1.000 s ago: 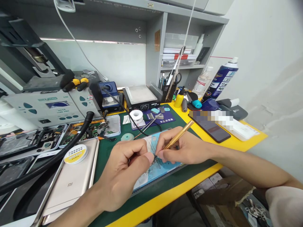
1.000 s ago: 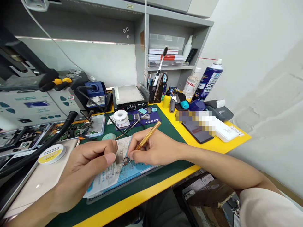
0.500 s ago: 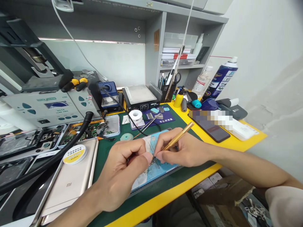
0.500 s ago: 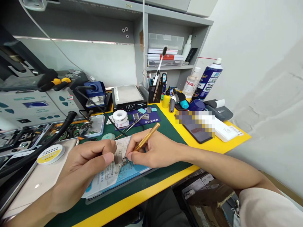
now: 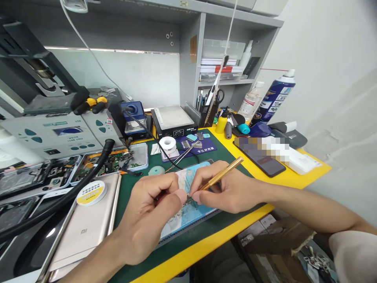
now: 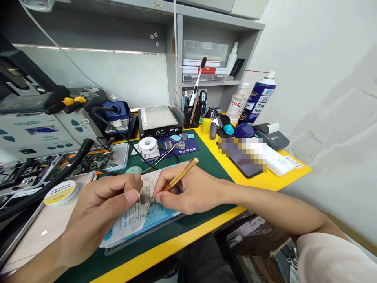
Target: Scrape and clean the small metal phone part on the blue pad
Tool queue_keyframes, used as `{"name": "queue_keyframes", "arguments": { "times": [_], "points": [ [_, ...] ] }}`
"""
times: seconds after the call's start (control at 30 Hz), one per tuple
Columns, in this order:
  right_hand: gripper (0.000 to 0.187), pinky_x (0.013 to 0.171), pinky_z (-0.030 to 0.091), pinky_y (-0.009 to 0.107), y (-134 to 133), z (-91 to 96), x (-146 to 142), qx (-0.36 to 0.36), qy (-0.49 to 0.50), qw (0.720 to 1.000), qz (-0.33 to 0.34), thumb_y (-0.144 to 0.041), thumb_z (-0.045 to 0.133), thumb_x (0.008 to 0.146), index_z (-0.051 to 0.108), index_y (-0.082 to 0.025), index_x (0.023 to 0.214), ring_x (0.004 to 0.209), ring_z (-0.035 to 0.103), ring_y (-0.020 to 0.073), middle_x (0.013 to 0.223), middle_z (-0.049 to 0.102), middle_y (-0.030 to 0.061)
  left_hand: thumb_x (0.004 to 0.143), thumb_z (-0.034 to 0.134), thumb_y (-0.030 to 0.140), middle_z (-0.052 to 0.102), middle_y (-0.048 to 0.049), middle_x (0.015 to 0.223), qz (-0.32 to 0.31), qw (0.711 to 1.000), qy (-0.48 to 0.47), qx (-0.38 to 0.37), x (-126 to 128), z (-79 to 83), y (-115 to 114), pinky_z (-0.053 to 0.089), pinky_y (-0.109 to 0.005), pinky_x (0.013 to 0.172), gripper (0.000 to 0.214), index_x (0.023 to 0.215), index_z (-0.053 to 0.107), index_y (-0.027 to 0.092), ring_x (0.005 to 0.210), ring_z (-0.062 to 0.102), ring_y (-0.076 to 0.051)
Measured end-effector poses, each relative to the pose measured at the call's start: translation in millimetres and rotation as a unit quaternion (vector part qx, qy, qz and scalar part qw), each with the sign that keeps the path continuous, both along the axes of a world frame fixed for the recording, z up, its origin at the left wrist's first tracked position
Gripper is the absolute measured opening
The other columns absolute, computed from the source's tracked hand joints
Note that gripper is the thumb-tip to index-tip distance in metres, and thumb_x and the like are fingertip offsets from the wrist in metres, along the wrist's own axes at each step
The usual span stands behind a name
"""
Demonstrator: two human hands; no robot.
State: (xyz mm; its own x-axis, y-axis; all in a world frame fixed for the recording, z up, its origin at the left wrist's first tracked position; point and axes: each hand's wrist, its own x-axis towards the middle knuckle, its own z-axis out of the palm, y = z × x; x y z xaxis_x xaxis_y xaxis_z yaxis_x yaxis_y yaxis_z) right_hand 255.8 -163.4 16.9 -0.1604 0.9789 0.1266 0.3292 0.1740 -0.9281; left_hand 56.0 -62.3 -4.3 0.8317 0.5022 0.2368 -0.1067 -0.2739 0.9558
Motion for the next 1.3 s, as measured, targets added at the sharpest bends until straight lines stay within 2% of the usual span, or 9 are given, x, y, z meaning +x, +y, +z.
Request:
{"name": "queue_keyframes", "arguments": {
  "times": [0.77, 1.3],
  "points": [
    [0.009, 0.050, 0.040, 0.019, 2.3, -2.3, 4.5, 0.018, 0.004, 1.000, 0.010, -0.005, 0.069, 0.080, 0.072, -0.012, 0.077, 0.055, 0.047, 0.0069, 0.064, 0.061, -0.0049, 0.099, 0.054, 0.035, 0.031, 0.0040, 0.060, 0.004, 1.000, 0.016, 0.010, 0.4, 2.0, -0.8, 0.025, -0.031, 0.052, 0.042, 0.062, 0.037, 0.022, 0.058, 0.030, -0.013],
    [0.011, 0.050, 0.041, 0.020, 1.8, -0.4, 5.5, -0.023, 0.004, 0.999, -0.037, -0.004, 0.069, 0.075, 0.070, -0.015, 0.075, 0.055, 0.051, 0.0086, 0.065, 0.064, -0.0037, 0.100, 0.054, 0.033, 0.032, 0.0042, 0.062, -0.003, 1.000, 0.015, 0.009, 0.2, 0.9, 0.9, 0.025, -0.033, 0.055, 0.042, 0.064, 0.038, 0.022, 0.060, 0.031, -0.013]
  ]
}}
